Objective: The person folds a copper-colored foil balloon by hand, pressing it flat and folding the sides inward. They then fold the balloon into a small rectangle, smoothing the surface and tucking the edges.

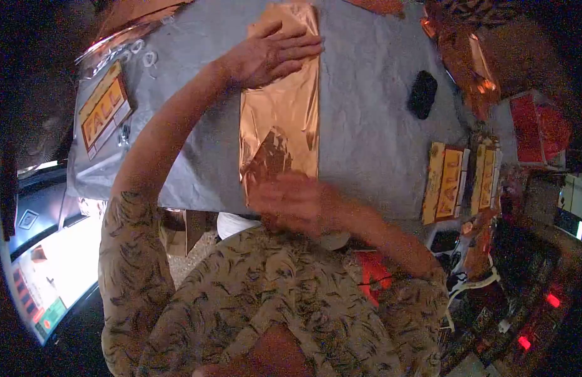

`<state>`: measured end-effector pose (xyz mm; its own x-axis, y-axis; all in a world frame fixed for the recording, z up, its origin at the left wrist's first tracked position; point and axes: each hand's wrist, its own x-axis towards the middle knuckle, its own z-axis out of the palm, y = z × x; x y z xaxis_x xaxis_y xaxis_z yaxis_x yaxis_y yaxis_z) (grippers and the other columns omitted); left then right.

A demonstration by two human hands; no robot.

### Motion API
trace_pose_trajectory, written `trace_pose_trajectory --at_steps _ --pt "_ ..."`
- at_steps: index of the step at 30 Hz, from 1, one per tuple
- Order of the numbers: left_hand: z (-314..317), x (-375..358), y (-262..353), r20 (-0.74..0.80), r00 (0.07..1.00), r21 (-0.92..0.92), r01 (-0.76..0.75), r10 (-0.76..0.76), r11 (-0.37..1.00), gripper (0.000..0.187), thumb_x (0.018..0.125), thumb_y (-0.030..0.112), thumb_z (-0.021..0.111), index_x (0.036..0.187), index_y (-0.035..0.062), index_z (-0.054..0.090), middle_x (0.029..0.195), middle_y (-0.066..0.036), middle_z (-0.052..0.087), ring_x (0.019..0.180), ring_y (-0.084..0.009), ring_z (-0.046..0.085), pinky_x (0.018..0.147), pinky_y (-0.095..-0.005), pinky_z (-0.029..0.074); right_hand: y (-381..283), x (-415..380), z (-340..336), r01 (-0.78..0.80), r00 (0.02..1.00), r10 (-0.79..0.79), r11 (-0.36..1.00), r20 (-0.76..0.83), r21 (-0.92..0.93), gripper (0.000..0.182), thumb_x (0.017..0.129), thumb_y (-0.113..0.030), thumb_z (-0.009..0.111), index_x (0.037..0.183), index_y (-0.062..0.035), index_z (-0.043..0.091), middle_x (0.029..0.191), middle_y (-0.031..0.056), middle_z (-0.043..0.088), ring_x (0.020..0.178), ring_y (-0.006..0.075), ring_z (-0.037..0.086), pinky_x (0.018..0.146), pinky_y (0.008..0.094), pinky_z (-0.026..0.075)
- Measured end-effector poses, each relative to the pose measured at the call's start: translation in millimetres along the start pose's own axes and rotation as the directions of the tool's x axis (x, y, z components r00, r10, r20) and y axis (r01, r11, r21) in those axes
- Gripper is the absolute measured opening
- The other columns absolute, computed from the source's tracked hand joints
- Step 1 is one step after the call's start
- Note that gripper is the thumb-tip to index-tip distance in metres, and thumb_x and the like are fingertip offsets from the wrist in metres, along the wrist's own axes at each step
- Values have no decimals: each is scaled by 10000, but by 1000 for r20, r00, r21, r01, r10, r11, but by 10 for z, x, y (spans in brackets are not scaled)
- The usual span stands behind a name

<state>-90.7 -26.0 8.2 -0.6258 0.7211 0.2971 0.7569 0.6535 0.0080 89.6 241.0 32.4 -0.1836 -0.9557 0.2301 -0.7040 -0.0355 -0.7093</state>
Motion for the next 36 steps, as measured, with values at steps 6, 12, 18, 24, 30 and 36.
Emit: trace_pose_trajectory --at_steps 6,12,18,24,30,36 --pt "-18 7 -10 -12 1000 -16 -20 20 1000 554 1122 435 363 1615 185 396 1710 8 317 1563 -259 312 1294 -531 187 533 246 -834 -394 913 187 637 -362 -663 465 940 -138 604 1388 -226 694 1270 17 627 1096 235 585 1009 421 394" --pt "-40 -6 -9 30 1000 -22 -7 8 1000 564 1113 421 389 1632 201 361 1714 -17 309 1568 -292 300 1285 -566 182 678 204 -746 -392 920 230 596 -318 -701 526 928 -119 583 1375 -374 691 1238 -16 576 1134 199 549 1028 408 355" --pt "-211 -177 -37 -224 973 -287 -13 -54 958 537 1062 310 569 1571 169 465 1667 -99 387 1535 -358 353 1245 -534 301 694 184 -729 -380 923 184 592 -339 -711 526 925 -125 587 1376 -375 692 1214 -22 568 1108 200 550 1030 410 354" --pt "-912 -1080 459 -126 992 -239 -15 -16 971 400 948 170 662 1333 59 659 1454 -139 614 1305 -326 615 1056 -419 520 722 162 -700 -391 911 164 636 -379 -665 490 934 -150 602 1357 -372 708 1213 -33 570 1115 196 548 1033 416 353" --pt "-973 -1133 634 69 989 -78 -124 130 989 490 913 190 553 1387 94 636 1508 -94 582 1368 -294 576 1107 -428 496 719 180 -683 -414 905 194 607 -378 -678 434 939 -207 622 1331 -361 724 1208 -33 575 1126 193 550 1037 417 350" --pt "-670 -857 624 -8 995 -170 -101 101 980 612 868 213 672 1455 68 581 1534 -100 550 1436 -283 504 1199 -427 409 711 176 -676 -419 901 191 616 -390 -667 447 933 -176 618 1328 -356 726 1220 -30 580 1146 197 547 1046 418 347"
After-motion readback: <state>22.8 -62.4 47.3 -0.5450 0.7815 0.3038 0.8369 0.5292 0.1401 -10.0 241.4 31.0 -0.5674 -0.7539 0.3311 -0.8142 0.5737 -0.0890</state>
